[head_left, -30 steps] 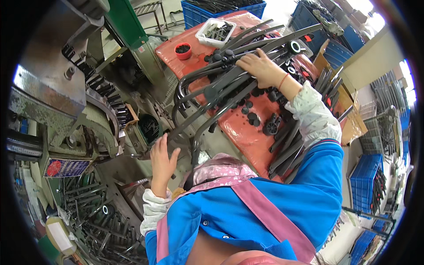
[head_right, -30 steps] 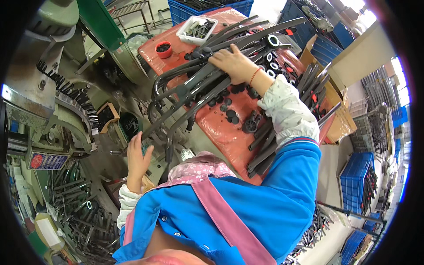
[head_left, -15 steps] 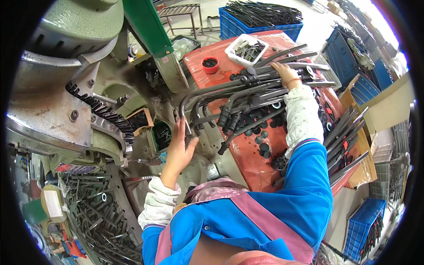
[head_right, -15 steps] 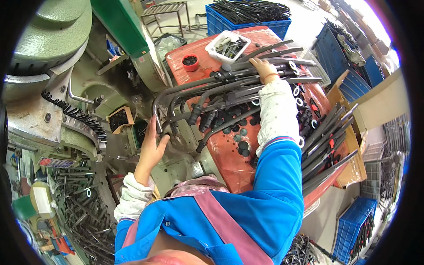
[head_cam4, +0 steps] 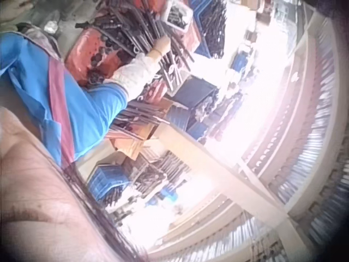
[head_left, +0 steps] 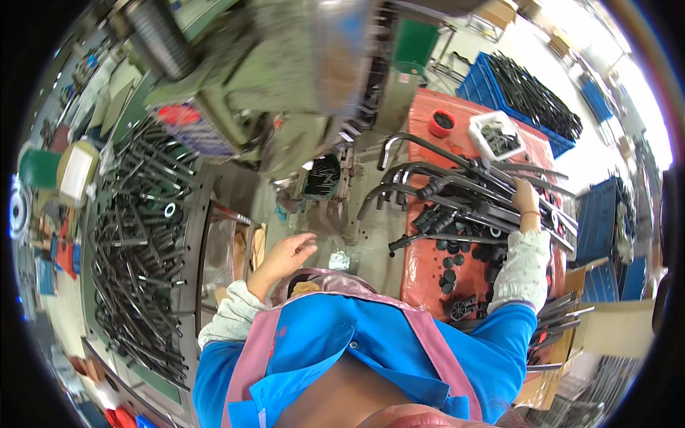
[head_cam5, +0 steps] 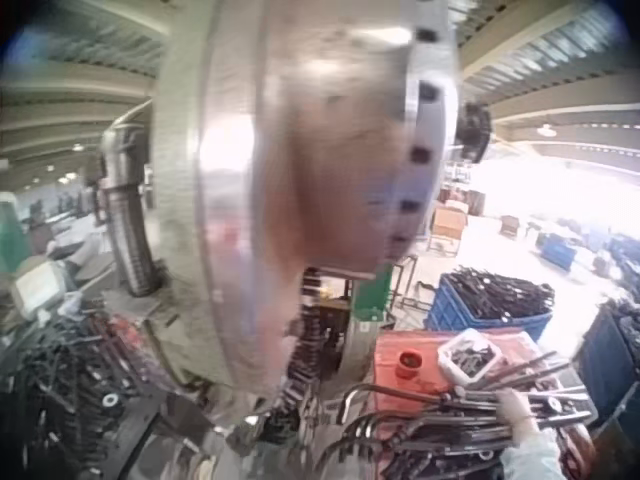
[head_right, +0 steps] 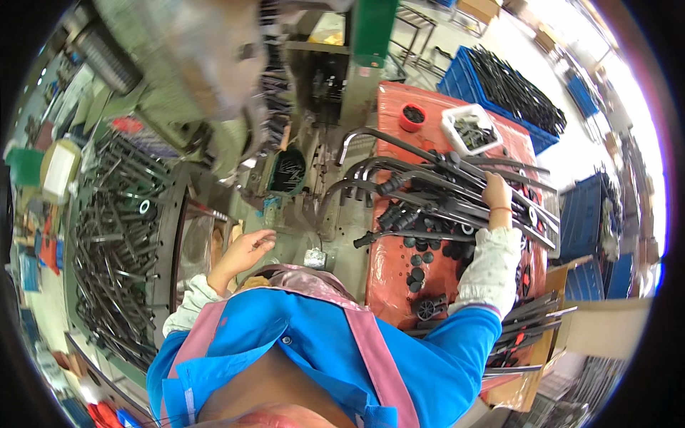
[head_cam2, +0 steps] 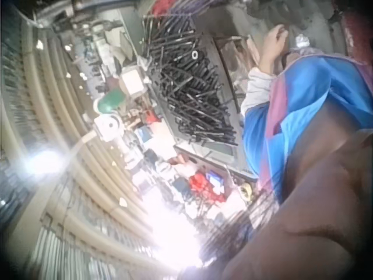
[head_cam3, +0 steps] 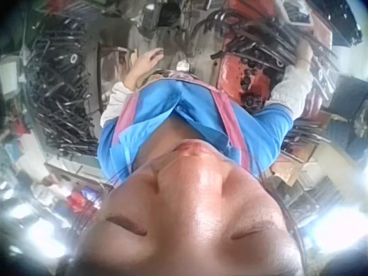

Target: The person picks up metal rods and black plastic rings from a pile, inserts the rings onto the rods, and places the rods into a machine. The person then removes the assembled parts and places them on a nearby table.

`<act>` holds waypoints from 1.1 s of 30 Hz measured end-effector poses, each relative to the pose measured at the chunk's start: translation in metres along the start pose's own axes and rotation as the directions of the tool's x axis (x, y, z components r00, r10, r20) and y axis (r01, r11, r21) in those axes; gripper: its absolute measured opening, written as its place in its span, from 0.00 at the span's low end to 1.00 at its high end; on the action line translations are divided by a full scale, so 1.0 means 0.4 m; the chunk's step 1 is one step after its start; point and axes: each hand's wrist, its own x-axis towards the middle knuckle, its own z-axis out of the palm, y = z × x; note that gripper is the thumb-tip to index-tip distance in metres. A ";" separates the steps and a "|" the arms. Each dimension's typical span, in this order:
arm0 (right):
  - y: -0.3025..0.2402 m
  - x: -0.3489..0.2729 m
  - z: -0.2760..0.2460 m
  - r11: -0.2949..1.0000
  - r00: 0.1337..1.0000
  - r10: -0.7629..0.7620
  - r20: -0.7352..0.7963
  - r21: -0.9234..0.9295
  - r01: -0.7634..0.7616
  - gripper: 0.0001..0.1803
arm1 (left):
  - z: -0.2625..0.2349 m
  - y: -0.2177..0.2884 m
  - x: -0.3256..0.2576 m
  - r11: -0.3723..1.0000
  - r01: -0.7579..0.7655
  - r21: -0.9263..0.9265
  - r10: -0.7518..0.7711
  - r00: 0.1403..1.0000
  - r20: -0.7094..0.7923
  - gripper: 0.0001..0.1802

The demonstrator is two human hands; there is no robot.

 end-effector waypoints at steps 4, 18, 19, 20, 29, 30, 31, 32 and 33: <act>-0.424 0.055 -0.164 0.958 0.970 -0.193 -0.145 0.185 0.218 0.11 | -0.016 -0.083 -0.058 0.990 0.055 -0.127 -0.056 0.998 -0.007 0.22; -1.383 0.296 0.017 0.911 0.909 -0.407 0.083 0.102 0.399 0.12 | -0.370 -0.281 -0.295 0.998 0.036 0.045 -0.025 0.973 -0.230 0.22; -1.417 0.319 0.025 0.926 0.917 -0.376 0.135 0.080 0.368 0.12 | -0.400 -0.296 -0.320 0.996 0.056 0.064 -0.038 0.966 -0.257 0.22; -1.436 0.341 0.030 0.921 0.917 -0.385 0.105 0.102 0.375 0.12 | -0.433 -0.306 -0.344 0.994 0.076 0.081 -0.050 0.957 -0.285 0.23; -1.479 0.343 0.003 0.851 0.917 -0.365 -0.160 0.343 0.399 0.10 | -0.653 -0.330 -0.426 0.981 0.138 0.138 -0.084 0.938 -0.336 0.22; -1.483 0.338 -0.004 0.851 0.937 -0.332 -0.108 0.393 0.347 0.10 | -0.677 -0.328 -0.428 0.978 0.121 0.169 -0.052 0.929 -0.366 0.21; -1.480 0.335 0.001 0.838 0.937 -0.327 -0.125 0.419 0.349 0.09 | -0.697 -0.337 -0.421 0.988 0.073 0.137 -0.012 0.916 -0.400 0.21; -1.470 0.336 0.010 0.825 0.937 -0.320 -0.142 0.445 0.349 0.09 | -0.720 -0.345 -0.413 0.983 0.064 0.171 0.010 0.917 -0.399 0.21; -1.462 0.338 0.017 0.811 0.937 -0.311 -0.158 0.470 0.348 0.09 | -0.745 -0.351 -0.403 0.977 0.054 0.205 0.032 0.918 -0.395 0.21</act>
